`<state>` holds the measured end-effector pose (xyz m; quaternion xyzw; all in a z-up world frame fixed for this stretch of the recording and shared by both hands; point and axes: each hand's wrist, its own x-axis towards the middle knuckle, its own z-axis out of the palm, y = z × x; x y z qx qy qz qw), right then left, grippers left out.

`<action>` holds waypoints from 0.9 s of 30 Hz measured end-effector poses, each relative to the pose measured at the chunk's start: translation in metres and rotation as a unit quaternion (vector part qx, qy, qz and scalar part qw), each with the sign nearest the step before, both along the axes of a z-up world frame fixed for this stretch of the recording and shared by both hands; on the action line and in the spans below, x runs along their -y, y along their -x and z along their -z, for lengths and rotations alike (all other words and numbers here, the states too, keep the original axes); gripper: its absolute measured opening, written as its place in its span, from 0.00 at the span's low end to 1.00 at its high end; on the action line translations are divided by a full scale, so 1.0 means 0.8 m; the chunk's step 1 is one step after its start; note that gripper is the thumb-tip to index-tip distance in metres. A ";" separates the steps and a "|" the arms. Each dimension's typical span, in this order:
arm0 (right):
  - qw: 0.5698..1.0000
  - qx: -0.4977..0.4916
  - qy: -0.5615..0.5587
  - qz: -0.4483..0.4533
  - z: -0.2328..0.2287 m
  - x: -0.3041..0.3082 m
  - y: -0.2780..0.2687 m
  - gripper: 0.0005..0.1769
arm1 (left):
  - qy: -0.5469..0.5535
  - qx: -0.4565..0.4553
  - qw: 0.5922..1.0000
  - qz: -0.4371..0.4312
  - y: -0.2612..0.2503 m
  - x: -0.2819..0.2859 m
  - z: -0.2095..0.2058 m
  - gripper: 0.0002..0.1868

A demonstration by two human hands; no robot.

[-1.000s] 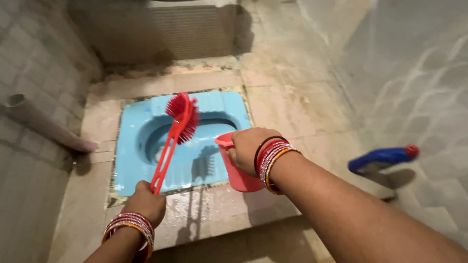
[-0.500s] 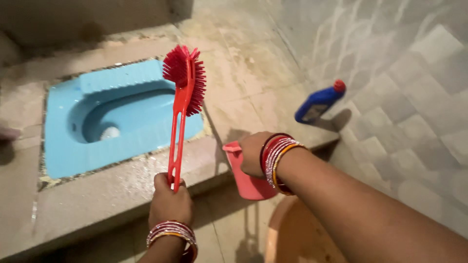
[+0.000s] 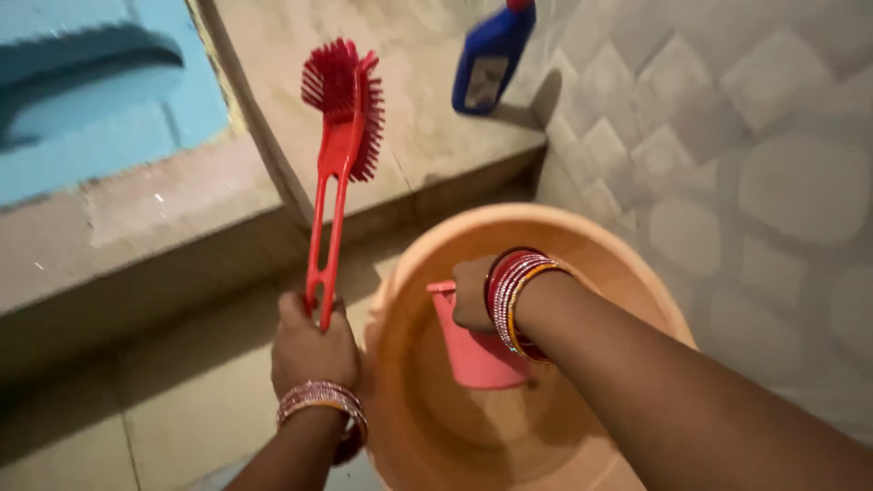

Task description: The person cleans a squat toilet by applying liquid cleaner from a bottle, scrubbing the basin with a long-handled brush, and rinsing it using water from a small pitcher filled from a large bucket.

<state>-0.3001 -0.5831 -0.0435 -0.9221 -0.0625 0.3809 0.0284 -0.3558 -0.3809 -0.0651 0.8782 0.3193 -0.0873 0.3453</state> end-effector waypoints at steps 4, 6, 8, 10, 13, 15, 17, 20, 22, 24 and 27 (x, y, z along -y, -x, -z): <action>0.980 0.023 -0.176 0.093 0.067 0.021 0.050 0.21 | -0.014 0.002 1.000 0.002 0.017 0.014 0.032 0.20; 0.998 0.056 -0.010 0.002 0.099 0.023 0.067 0.20 | -0.030 0.014 0.999 0.010 0.023 0.018 0.046 0.22; 0.999 0.038 -0.007 0.004 0.129 0.022 0.076 0.20 | -0.032 0.022 0.999 0.009 0.027 0.025 0.059 0.22; 1.000 0.023 -0.003 0.006 0.153 0.021 0.085 0.21 | -0.034 0.032 0.999 0.008 0.028 0.030 0.067 0.23; 0.994 0.037 -0.062 0.078 0.178 0.021 0.102 0.19 | -0.031 0.052 0.998 -0.001 0.033 0.035 0.075 0.22; 0.994 0.074 -0.064 0.049 0.192 0.014 0.104 0.22 | -0.028 0.081 0.996 -0.028 0.033 0.037 0.081 0.20; 0.993 0.036 -0.067 0.092 0.206 0.011 0.109 0.19 | -0.039 0.102 0.993 -0.034 0.035 0.042 0.088 0.19; 0.990 0.004 -0.067 0.125 0.232 0.006 0.116 0.16 | -0.050 0.132 0.989 -0.044 0.039 0.042 0.098 0.16; 0.991 0.015 -0.064 0.116 0.250 0.003 0.119 0.16 | -0.050 0.143 0.987 -0.047 0.039 0.042 0.101 0.15; 0.995 0.036 -0.049 0.074 0.264 0.001 0.123 0.25 | -0.079 0.148 0.985 -0.044 0.039 0.042 0.102 0.14; 0.997 0.014 -0.036 0.066 0.274 -0.003 0.123 0.35 | -0.060 0.140 0.987 -0.046 0.039 0.044 0.099 0.12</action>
